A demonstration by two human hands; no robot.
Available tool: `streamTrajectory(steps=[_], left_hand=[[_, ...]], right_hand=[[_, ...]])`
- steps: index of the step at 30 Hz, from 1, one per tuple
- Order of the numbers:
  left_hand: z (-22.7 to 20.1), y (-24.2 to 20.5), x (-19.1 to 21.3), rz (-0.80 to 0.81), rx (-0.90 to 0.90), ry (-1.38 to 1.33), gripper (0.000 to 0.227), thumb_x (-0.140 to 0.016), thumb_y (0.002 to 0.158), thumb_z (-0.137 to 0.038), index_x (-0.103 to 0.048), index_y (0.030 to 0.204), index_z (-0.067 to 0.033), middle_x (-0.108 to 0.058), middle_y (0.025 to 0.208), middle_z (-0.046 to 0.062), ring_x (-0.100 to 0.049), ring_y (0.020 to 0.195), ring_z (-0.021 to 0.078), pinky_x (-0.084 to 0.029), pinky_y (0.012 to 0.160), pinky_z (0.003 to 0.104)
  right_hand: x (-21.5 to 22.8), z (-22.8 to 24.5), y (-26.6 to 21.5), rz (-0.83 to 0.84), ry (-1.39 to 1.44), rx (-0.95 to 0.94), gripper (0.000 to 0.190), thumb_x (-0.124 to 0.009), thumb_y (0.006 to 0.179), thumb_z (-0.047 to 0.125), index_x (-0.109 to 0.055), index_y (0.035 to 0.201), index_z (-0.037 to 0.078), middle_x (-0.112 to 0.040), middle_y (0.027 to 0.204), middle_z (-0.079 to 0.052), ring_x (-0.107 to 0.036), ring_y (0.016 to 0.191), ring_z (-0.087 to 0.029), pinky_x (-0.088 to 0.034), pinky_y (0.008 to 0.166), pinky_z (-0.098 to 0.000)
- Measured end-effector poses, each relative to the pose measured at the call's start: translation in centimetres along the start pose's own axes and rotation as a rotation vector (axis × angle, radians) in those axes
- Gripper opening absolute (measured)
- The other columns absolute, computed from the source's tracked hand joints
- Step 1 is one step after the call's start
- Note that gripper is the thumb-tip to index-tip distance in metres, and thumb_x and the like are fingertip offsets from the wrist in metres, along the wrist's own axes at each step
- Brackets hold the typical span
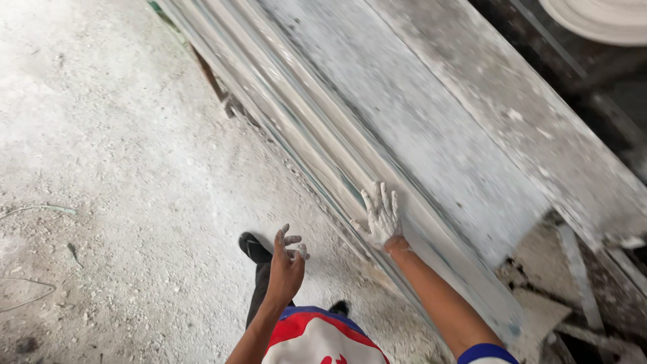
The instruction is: The person scoops a white paste from a bucket and spreads it onto a long ribbed mold using a trowel and hands. The person repeatedly smooths the paste along the mold's grooves and edges, occasionally dipping the trowel back into the bucket to gather more material.
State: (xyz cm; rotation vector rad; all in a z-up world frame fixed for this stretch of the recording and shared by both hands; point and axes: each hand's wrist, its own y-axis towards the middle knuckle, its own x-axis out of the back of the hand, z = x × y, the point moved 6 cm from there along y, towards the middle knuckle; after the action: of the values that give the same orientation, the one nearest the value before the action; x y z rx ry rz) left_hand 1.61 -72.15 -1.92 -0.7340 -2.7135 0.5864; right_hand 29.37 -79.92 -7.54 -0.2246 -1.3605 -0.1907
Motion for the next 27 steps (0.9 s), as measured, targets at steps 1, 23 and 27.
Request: streamTrajectory(steps=[1, 23, 27], left_hand=[[-0.2, 1.7, 2.0, -0.015, -0.001, -0.036, 0.063, -0.053, 0.095, -0.006, -0.028, 0.154, -0.004, -0.061, 0.122, 0.015, -0.069, 0.086, 0.0172, -0.058, 0.069, 0.03], [-7.3, 39.9, 42.0, -0.392, 0.102, -0.112, 0.066, -0.052, 0.099, -0.013, -0.021, 0.156, -0.0064, -0.059, 0.127, 0.017, -0.071, 0.089, 0.0211, -0.058, 0.07, 0.033], [-9.7, 50.7, 48.0, -0.429, 0.093, -0.109, 0.066, -0.05, 0.096, -0.007, -0.022, 0.156, -0.0051, -0.059, 0.129, 0.017, -0.071, 0.09, 0.0214, -0.058, 0.07, 0.033]], right_hand=[[-0.1, 1.3, 2.3, -0.043, 0.002, 0.025, 0.101, -0.052, 0.087, 0.068, -0.022, 0.16, 0.005, -0.012, 0.165, -0.031, -0.005, 0.154, -0.047, -0.001, 0.121, -0.0633], [-8.2, 21.0, 65.9, -0.09, -0.076, 0.055, 0.078, -0.048, 0.098, 0.055, -0.018, 0.164, 0.026, -0.01, 0.171, -0.024, -0.002, 0.158, -0.043, 0.001, 0.121, -0.0673], [-10.1, 23.9, 80.9, -0.142, -0.029, 0.118, 0.066, -0.04, 0.106, 0.049, -0.023, 0.165, 0.025, -0.01, 0.17, -0.026, -0.005, 0.158, -0.042, -0.001, 0.123, -0.0643]])
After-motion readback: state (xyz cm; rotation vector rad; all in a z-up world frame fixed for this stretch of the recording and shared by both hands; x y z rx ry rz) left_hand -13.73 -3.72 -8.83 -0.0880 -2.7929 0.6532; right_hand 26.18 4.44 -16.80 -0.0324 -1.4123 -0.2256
